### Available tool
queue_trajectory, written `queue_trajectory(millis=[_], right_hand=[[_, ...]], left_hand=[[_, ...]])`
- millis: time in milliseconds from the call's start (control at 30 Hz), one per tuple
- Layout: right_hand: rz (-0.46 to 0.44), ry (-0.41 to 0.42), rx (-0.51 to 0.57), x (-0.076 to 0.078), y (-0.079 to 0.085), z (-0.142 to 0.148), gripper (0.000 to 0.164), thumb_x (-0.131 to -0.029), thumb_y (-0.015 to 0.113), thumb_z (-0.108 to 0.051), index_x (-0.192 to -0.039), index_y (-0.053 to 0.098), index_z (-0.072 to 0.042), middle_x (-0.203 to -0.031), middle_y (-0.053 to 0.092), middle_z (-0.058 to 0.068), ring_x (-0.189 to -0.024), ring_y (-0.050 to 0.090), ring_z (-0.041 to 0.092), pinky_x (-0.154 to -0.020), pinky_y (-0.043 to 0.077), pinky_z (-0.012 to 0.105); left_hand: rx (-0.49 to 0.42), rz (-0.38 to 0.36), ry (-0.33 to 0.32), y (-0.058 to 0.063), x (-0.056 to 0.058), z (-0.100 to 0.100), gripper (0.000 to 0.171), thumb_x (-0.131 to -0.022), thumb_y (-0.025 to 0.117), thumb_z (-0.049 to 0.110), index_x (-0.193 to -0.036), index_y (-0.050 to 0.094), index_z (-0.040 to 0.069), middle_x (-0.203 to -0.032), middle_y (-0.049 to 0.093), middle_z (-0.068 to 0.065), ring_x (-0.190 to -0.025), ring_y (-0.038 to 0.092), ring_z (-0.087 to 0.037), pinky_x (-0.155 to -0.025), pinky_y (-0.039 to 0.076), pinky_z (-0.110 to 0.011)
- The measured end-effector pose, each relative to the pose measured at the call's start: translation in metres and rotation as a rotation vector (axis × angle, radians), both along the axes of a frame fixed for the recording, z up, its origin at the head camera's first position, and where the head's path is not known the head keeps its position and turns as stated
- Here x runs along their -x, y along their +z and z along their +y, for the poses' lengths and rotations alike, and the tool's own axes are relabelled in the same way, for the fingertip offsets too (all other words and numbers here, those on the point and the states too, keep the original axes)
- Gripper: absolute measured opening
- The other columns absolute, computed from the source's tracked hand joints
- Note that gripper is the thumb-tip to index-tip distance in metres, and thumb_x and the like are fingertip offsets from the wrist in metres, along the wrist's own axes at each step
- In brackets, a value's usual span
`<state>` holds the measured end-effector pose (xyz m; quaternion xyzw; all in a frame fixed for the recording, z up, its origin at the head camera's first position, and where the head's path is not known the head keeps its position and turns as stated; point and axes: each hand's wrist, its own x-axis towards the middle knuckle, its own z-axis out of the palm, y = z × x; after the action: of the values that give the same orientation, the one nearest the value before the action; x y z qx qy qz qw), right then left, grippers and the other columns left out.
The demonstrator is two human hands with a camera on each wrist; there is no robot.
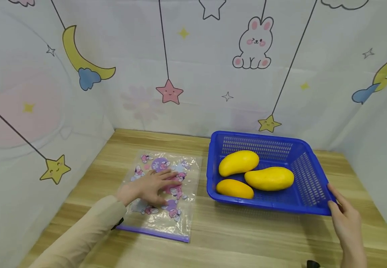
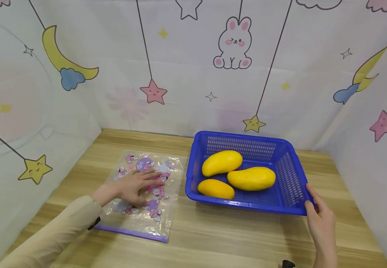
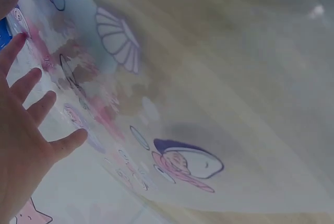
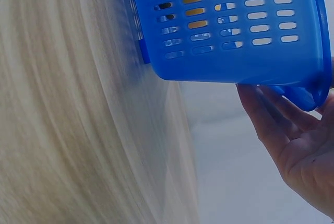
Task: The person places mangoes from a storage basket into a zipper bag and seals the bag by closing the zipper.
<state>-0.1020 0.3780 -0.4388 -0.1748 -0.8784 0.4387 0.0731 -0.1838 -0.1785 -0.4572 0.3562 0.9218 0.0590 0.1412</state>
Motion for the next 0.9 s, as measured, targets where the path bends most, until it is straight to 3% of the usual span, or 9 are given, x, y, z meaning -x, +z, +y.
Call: queue_trajectory(millis=[167,367,567,667,900], right_hand=[[0.013,-0.025,0.018,-0.004,-0.001,0.001,0.048,-0.1,0.039,-0.023,-0.147,0.036,-0.033,-0.151,0.034,-0.01,-0.099,0.042,-0.027,-0.069,0.035,-0.003],[0.002,-0.028,0.015,-0.003,-0.003,-0.002,0.048,-0.1,0.04,-0.023,-0.147,0.037,-0.033,-0.151,0.034,-0.006,-0.102,0.042,-0.024,-0.069,0.036,-0.004],[-0.02,-0.012,0.002,0.0,-0.001,-0.002,0.047,-0.101,0.038,-0.027,-0.148,0.033,-0.036,-0.155,0.03,-0.002,-0.118,0.042,-0.013,-0.069,0.034,-0.005],[-0.025,-0.002,-0.014,0.001,0.0,-0.002,0.048,-0.101,0.037,-0.029,-0.148,0.031,-0.036,-0.156,0.029,0.003,-0.118,0.042,-0.012,-0.068,0.033,-0.004],[-0.021,-0.006,-0.016,0.001,0.0,-0.002,0.047,-0.101,0.038,-0.028,-0.148,0.033,-0.035,-0.154,0.031,-0.001,-0.114,0.042,-0.016,-0.069,0.033,-0.005]], left_hand=[[0.023,-0.007,-0.034,-0.001,0.004,0.001,0.082,-0.077,0.066,0.054,-0.149,0.034,0.032,-0.161,0.021,-0.004,-0.149,0.018,-0.034,-0.112,0.023,-0.069],[0.034,-0.046,-0.034,-0.002,0.004,-0.004,0.085,-0.076,0.066,0.057,-0.15,0.032,0.033,-0.162,0.019,-0.004,-0.149,0.017,-0.034,-0.113,0.02,-0.069],[0.014,-0.042,-0.035,-0.003,0.005,-0.007,0.086,-0.076,0.067,0.058,-0.15,0.031,0.033,-0.162,0.018,-0.004,-0.15,0.015,-0.034,-0.113,0.019,-0.07],[0.007,-0.028,-0.036,-0.004,0.004,-0.007,0.086,-0.076,0.068,0.058,-0.15,0.032,0.031,-0.162,0.019,-0.005,-0.149,0.017,-0.035,-0.112,0.02,-0.07],[0.008,0.005,-0.037,-0.005,0.003,-0.009,0.087,-0.076,0.067,0.063,-0.15,0.032,0.032,-0.162,0.02,-0.006,-0.148,0.019,-0.036,-0.112,0.022,-0.069]])
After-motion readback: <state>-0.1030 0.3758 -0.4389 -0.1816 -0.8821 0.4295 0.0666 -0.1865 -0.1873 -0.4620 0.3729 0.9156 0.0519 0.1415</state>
